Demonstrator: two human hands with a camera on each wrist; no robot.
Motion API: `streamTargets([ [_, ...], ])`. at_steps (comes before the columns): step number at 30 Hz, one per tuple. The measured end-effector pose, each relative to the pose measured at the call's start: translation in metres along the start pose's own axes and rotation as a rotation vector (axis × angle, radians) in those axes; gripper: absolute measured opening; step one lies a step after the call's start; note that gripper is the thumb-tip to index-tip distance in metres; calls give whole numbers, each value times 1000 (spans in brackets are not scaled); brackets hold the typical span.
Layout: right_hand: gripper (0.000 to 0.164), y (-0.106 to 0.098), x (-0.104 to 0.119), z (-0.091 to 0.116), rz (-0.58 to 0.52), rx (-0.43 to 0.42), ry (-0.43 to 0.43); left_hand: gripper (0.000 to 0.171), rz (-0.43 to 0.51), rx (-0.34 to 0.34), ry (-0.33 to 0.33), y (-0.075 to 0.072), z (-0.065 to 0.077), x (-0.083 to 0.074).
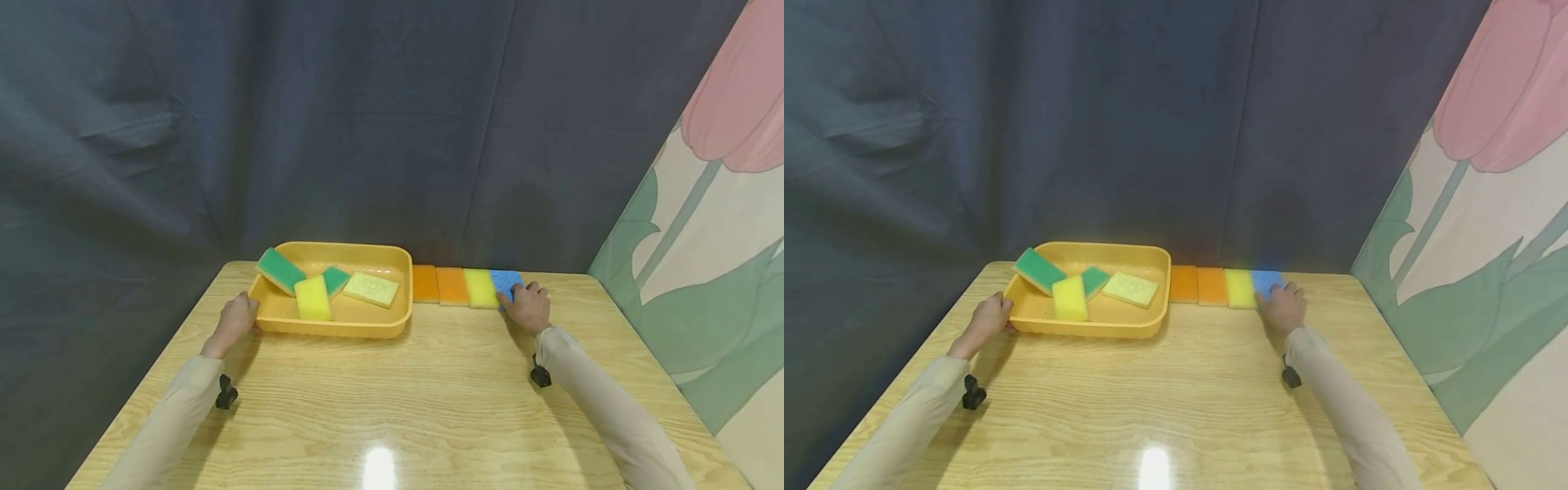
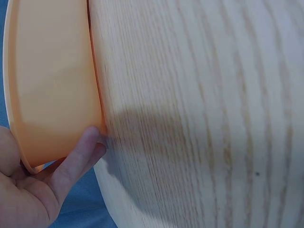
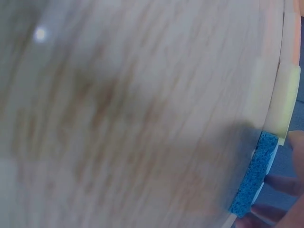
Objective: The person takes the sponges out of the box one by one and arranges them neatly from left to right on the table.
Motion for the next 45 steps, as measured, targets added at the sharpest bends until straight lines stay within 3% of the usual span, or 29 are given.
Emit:
streamTargets([
  [12, 48, -3, 8, 1, -55, -139, -61, 27, -3, -18, 1, 0, 1, 1],
  [19, 45, -1, 21, 5, -73, -170, -73, 29, 11, -3, -21, 0, 3, 2],
  [26, 37, -3, 36, 7, -132, -247, -147, 30, 10, 9, -39, 1, 3, 3],
  [32, 34, -6, 46, 11, -107, -340, -206, 29, -5, 0, -35, 2, 1, 3],
  [45, 25, -8, 64, 12, -160, -374, -283, 30, -5, 4, -21, 1, 0, 2],
])
Point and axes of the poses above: each hand's wrist, its own z-axis away from the middle knuckle, its own y-axis out of the palm, x = y × z, the point moved 4 cm from there along -z, towards the middle knuckle
